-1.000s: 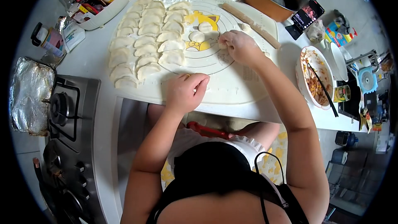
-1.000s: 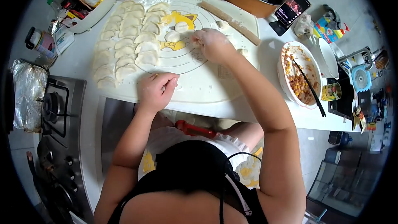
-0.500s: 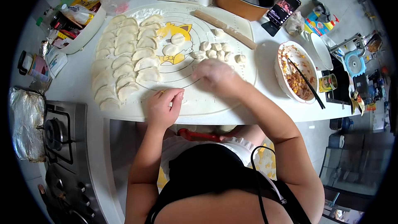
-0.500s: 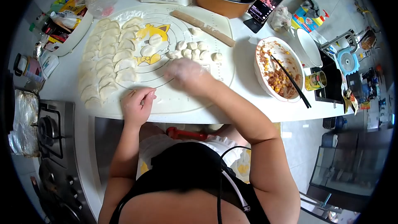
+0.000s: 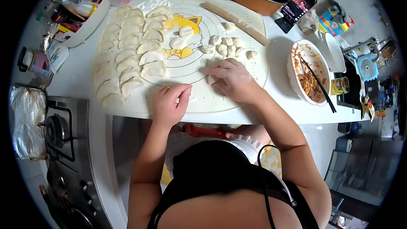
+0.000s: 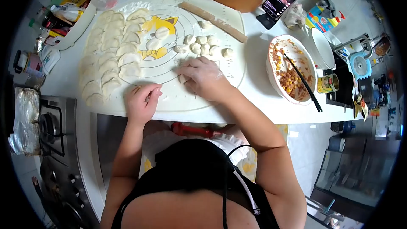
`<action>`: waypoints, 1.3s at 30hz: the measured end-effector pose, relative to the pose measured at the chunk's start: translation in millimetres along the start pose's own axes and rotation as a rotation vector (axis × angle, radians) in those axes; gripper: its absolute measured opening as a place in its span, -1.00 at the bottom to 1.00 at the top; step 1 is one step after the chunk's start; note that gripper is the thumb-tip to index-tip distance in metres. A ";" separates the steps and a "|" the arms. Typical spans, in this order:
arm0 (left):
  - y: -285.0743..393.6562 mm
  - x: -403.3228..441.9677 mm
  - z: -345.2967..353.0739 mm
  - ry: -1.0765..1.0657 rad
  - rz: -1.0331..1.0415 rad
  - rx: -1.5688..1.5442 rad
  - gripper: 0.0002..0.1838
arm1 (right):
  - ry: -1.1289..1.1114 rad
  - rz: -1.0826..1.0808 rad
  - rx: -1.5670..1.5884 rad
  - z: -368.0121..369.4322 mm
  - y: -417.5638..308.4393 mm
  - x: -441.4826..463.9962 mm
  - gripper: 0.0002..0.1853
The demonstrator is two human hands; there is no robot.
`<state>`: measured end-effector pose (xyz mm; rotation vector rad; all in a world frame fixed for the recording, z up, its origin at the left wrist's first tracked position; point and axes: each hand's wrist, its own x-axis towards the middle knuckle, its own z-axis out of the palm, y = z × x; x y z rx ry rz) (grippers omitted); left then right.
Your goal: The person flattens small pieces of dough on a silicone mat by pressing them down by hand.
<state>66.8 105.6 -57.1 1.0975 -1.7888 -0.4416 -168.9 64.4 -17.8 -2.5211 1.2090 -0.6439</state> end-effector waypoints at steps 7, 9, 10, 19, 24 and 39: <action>-1.6 1.8 3.0 0.006 0.024 0.011 -0.96 | 0.086 0.071 -0.132 18.4 5.6 -2.6 -0.45; -0.5 2.2 2.4 0.007 0.019 0.015 -0.96 | 0.062 0.048 -0.140 21.0 10.4 -2.9 -0.43; -0.4 2.4 2.1 0.004 0.018 0.018 -0.97 | 0.044 0.033 -0.108 21.2 11.0 -3.2 -0.45; 2.9 2.4 1.3 -0.010 -0.018 -0.026 -0.95 | 0.124 -0.001 -0.085 23.0 6.0 -1.6 -0.61; 1.5 2.2 1.2 -0.018 -0.014 -0.013 -0.95 | 0.099 -0.011 -0.065 25.5 10.8 -2.4 -0.57; 5.5 3.3 -0.6 -0.039 -0.005 0.051 -0.95 | 0.255 -0.015 -0.102 11.3 -3.6 -3.0 -0.69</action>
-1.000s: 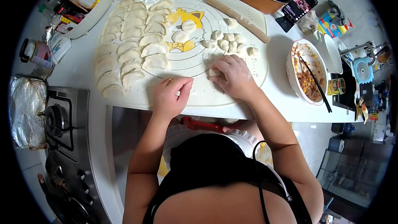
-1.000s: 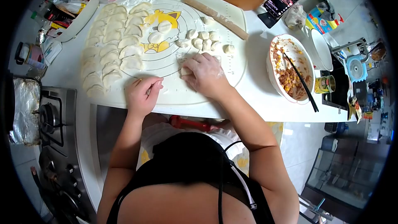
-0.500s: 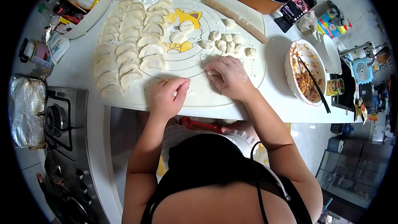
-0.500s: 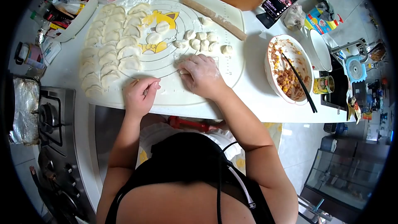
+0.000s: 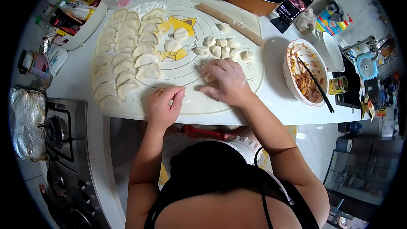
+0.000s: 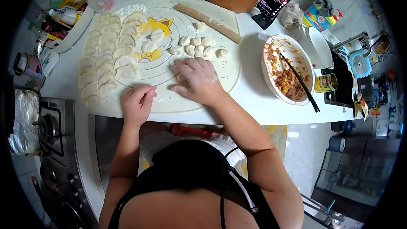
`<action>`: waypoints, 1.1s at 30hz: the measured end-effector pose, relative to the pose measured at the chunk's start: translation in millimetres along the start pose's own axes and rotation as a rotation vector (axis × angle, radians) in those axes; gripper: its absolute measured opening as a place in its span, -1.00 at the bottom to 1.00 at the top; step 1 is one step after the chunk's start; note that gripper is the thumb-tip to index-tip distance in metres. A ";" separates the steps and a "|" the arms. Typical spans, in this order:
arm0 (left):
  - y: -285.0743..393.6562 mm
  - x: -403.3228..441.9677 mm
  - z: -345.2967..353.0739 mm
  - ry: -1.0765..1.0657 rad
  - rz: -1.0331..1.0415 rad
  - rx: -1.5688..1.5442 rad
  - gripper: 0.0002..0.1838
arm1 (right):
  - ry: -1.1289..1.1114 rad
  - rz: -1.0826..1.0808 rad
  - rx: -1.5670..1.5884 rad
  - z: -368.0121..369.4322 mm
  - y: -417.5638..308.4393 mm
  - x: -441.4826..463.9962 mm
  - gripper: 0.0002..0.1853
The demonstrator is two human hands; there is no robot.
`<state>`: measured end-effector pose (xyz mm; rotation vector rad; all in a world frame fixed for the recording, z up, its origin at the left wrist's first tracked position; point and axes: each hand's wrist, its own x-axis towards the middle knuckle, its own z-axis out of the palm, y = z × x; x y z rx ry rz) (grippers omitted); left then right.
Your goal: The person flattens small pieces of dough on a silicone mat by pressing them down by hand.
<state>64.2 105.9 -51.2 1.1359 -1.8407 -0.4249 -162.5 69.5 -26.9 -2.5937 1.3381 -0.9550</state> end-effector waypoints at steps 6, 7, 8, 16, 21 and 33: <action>1.3 -0.2 -0.4 -0.012 -0.029 -0.002 -0.94 | -0.097 0.030 0.111 17.6 12.8 -7.4 -0.63; 1.4 0.0 -0.5 -0.017 -0.036 0.009 -0.94 | -0.098 0.029 0.111 17.7 14.9 -7.2 -0.63; 1.0 0.6 -0.2 -0.015 -0.037 0.011 -0.94 | -0.111 -0.014 0.120 17.4 17.4 -6.6 -0.61; -0.1 0.7 -0.4 -0.011 -0.035 0.011 -0.93 | -0.056 0.145 0.045 0.7 10.7 -4.4 -0.65; -2.8 1.8 2.2 0.018 0.006 -0.030 -0.92 | -0.188 0.058 0.163 6.6 20.4 -5.5 -0.65; -0.5 0.6 1.4 0.021 -0.036 -0.018 -0.93 | -0.144 0.037 0.164 3.9 16.2 -5.5 -0.68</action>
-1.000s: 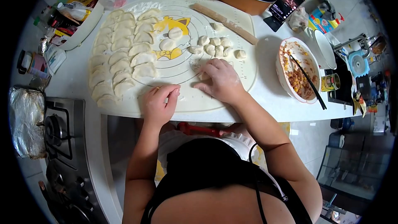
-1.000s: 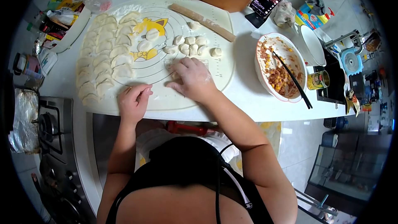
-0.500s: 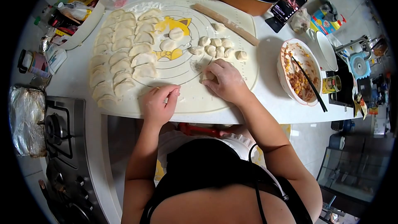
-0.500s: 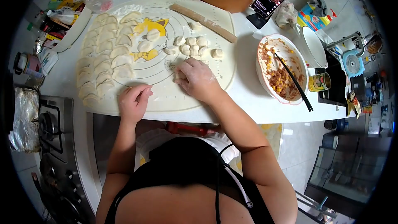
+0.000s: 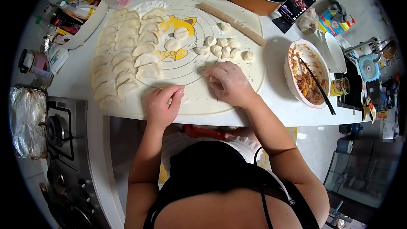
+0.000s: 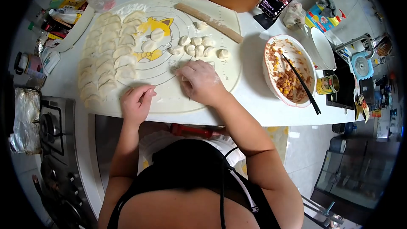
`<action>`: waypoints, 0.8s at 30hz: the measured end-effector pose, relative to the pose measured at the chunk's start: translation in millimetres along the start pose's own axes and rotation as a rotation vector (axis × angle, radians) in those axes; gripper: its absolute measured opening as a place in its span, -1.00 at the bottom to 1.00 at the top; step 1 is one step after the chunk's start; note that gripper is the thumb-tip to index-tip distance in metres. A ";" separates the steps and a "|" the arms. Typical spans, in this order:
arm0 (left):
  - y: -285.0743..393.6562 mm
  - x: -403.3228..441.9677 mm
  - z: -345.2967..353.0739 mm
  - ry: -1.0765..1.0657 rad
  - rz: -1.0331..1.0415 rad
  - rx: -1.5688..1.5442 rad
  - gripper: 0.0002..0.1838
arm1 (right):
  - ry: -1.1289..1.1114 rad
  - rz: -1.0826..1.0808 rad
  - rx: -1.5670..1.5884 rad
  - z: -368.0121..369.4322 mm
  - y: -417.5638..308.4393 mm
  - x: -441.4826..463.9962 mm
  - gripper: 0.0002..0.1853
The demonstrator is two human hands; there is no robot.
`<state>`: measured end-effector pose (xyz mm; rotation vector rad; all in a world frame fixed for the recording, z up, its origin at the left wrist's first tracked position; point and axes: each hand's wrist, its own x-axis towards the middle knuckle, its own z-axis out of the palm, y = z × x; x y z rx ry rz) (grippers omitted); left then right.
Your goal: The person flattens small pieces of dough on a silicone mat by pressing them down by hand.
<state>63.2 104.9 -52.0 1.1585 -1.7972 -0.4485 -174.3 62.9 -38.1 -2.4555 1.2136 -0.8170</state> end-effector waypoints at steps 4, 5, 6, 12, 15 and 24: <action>-3.1 -1.9 1.6 -0.004 -0.023 0.008 -0.94 | 0.118 0.025 -0.110 -1.8 -6.9 0.5 -0.70; -3.0 -1.7 1.5 -0.002 -0.026 0.010 -0.94 | 0.072 0.046 -0.096 -1.2 -3.1 -0.9 -0.69; -2.4 -1.6 1.4 0.003 -0.020 0.010 -0.94 | 0.025 0.067 -0.083 -0.5 0.7 -2.2 -0.68; -2.0 -1.3 1.7 0.012 -0.013 0.018 -0.94 | 0.096 0.046 -0.153 -11.0 -12.4 1.8 -0.71; -1.6 -1.4 1.3 0.014 -0.015 0.009 -0.94 | 0.097 0.137 -0.148 -2.4 -9.1 -1.1 -0.75; -2.5 -2.5 0.1 -0.007 -0.031 -0.003 -0.94 | -0.021 -0.106 -0.059 -7.2 -7.4 1.5 -0.66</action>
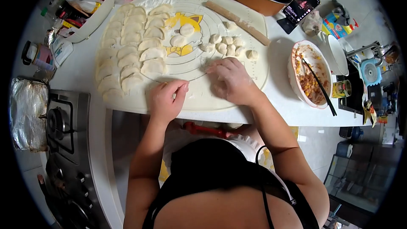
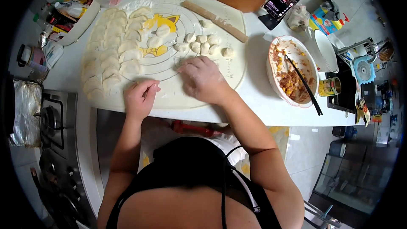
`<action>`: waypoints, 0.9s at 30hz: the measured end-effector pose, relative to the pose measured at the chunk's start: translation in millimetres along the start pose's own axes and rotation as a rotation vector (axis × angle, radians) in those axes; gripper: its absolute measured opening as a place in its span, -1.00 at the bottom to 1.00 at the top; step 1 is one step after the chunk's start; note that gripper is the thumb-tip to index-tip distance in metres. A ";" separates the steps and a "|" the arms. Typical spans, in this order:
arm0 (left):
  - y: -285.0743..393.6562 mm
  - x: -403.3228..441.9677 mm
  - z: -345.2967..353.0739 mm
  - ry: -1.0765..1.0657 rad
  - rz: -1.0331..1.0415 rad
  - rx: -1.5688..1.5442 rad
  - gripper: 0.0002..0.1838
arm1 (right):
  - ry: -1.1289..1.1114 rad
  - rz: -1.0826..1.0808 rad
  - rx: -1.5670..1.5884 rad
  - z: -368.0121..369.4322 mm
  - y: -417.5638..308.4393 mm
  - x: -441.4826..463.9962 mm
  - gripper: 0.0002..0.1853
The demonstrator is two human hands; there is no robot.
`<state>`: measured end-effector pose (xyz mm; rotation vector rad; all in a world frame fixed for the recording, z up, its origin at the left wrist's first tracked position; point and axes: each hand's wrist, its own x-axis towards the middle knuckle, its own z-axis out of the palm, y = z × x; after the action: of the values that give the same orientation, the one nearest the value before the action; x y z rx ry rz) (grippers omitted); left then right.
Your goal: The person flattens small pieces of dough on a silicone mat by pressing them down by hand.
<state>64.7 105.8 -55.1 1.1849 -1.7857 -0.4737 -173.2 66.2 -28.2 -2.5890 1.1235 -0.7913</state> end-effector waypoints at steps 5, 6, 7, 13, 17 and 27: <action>2.9 1.8 1.4 -0.011 -0.042 -0.042 -0.94 | -0.008 -0.121 -0.010 3.6 -13.6 24.3 -0.53; 2.8 2.1 1.0 -0.021 -0.021 -0.014 -0.94 | 0.007 -0.198 -0.056 8.3 -10.6 28.5 -0.48; 2.6 3.5 0.4 -0.026 0.002 0.015 -0.94 | -0.066 -0.215 -0.114 16.3 -3.3 28.1 -0.39; 2.9 4.6 -0.9 -0.018 0.030 0.010 -0.94 | -0.249 -0.189 -0.233 30.7 4.1 25.3 -0.21; 4.4 6.0 -1.1 -0.047 0.045 0.014 -0.95 | -0.266 -0.186 -0.239 32.0 4.4 25.0 -0.19; 1.4 3.0 -0.3 0.011 0.037 0.000 -0.92 | -0.070 0.327 0.892 8.5 16.4 35.8 -0.61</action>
<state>63.8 103.8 -52.5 1.1507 -1.7953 -0.4446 -158.3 28.7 -27.6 -1.6374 0.8570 -0.8519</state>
